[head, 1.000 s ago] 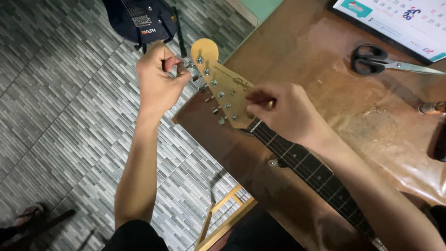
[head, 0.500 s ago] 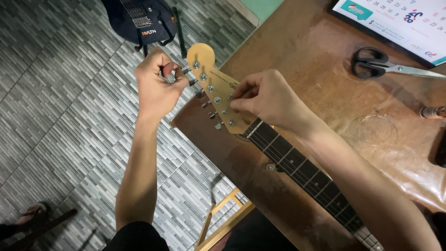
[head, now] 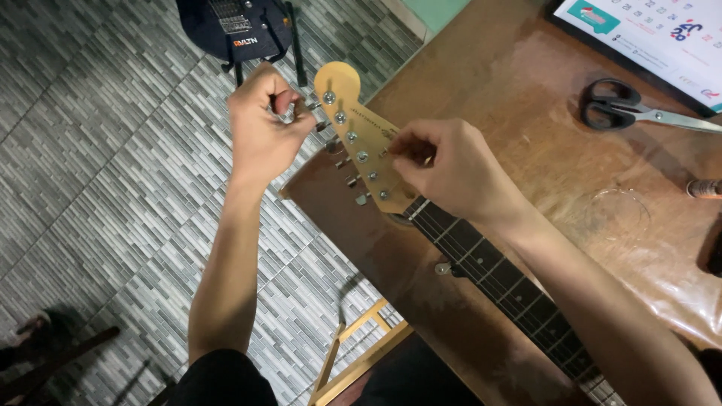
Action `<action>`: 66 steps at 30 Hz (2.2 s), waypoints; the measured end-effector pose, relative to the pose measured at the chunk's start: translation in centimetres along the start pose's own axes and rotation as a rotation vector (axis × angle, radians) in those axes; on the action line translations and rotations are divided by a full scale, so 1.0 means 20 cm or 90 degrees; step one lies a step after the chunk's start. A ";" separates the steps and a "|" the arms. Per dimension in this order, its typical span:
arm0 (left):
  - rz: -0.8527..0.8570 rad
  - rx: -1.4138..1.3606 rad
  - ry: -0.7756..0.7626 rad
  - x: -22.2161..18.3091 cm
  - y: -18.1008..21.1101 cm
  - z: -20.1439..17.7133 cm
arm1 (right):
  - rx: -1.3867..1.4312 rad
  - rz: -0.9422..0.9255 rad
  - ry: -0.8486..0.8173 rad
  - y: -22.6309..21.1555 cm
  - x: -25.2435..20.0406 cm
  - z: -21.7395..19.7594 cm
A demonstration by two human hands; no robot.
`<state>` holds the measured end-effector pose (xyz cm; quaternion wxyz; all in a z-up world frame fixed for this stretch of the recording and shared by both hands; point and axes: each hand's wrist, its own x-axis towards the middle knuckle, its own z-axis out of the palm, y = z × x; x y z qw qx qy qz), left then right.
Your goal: Installing and tuning new strings on an electric guitar using a string winder.
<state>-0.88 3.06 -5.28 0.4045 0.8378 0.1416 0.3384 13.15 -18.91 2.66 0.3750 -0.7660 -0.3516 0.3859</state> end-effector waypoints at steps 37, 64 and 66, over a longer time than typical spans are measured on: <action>-0.036 0.003 -0.017 0.02 0.02 0.00 | -0.168 -0.359 0.152 0.11 -0.04 0.11; -0.023 0.031 -0.024 0.02 -0.01 0.01 | -0.237 -0.345 0.161 0.12 -0.04 0.15; -0.025 0.033 -0.025 0.02 0.00 0.00 | -0.239 -0.342 0.152 0.12 -0.04 0.15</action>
